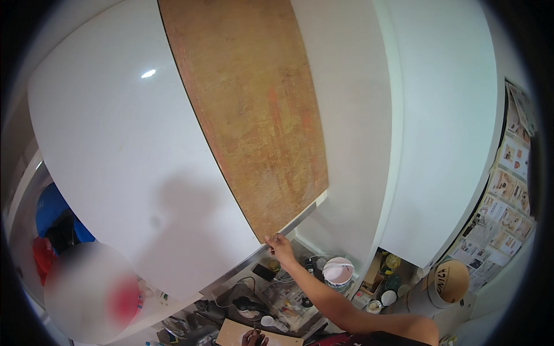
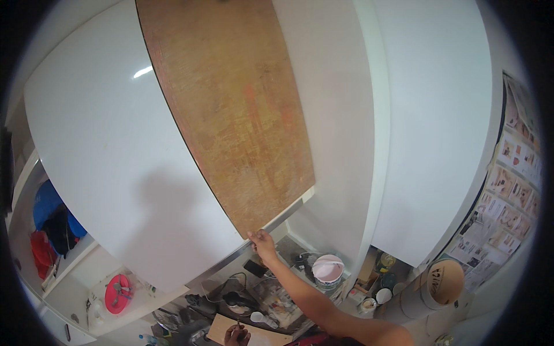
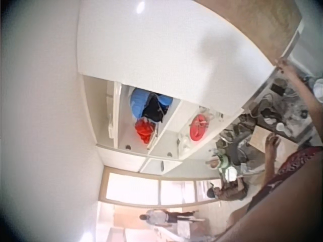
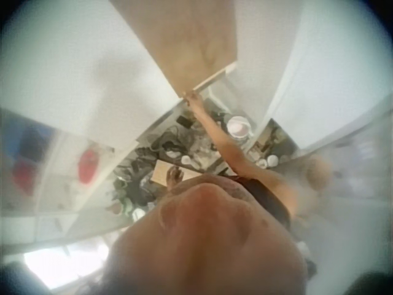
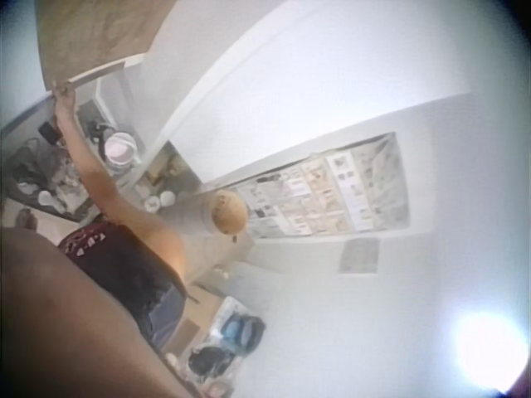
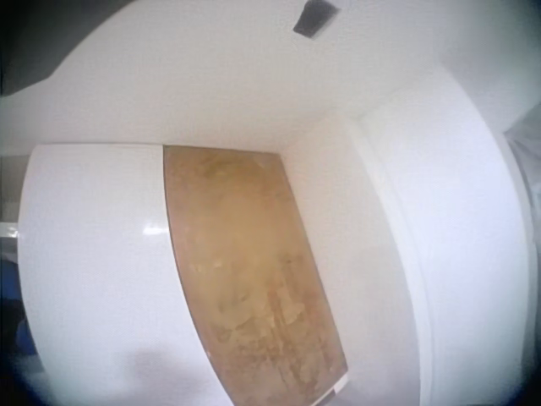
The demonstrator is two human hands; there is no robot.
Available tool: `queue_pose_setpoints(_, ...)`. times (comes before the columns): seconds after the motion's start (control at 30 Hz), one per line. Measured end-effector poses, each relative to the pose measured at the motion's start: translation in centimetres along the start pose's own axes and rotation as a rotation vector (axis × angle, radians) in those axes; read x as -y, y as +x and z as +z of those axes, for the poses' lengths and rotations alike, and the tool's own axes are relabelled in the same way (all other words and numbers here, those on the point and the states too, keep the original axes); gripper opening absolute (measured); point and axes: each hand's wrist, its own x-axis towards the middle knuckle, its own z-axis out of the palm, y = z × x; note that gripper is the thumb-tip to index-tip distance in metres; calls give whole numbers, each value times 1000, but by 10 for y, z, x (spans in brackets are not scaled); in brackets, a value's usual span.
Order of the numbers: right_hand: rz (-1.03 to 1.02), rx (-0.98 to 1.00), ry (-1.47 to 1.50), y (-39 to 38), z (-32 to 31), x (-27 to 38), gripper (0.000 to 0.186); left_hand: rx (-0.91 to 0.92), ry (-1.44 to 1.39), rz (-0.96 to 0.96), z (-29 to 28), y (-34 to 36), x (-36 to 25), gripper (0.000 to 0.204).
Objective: The person installs a metal handle on a wall-mounted cabinet door. They open the cabinet, use a screwdriver to adjust the hinge, then retrieve two metal handle pieces and attach them to the door.
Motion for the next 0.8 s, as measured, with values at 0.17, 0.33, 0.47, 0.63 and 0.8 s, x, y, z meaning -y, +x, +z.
queue_pose_setpoints(0.17,85,-20,-6,-12,7,19,32,-6,55,7,2,4,3,37)
queue_pose_setpoints(0.33,222,22,345,-20,29,19,40,36,252,68,-9,-6,-27,36)
queue_pose_setpoints(0.47,239,146,503,-25,30,25,32,302,661,448,-70,36,8,32)
queue_pose_setpoints(0.63,225,81,587,-16,15,30,30,258,773,459,-26,28,-31,39)
queue_pose_setpoints(0.8,257,96,538,-17,-2,18,35,35,187,107,26,14,-75,40)
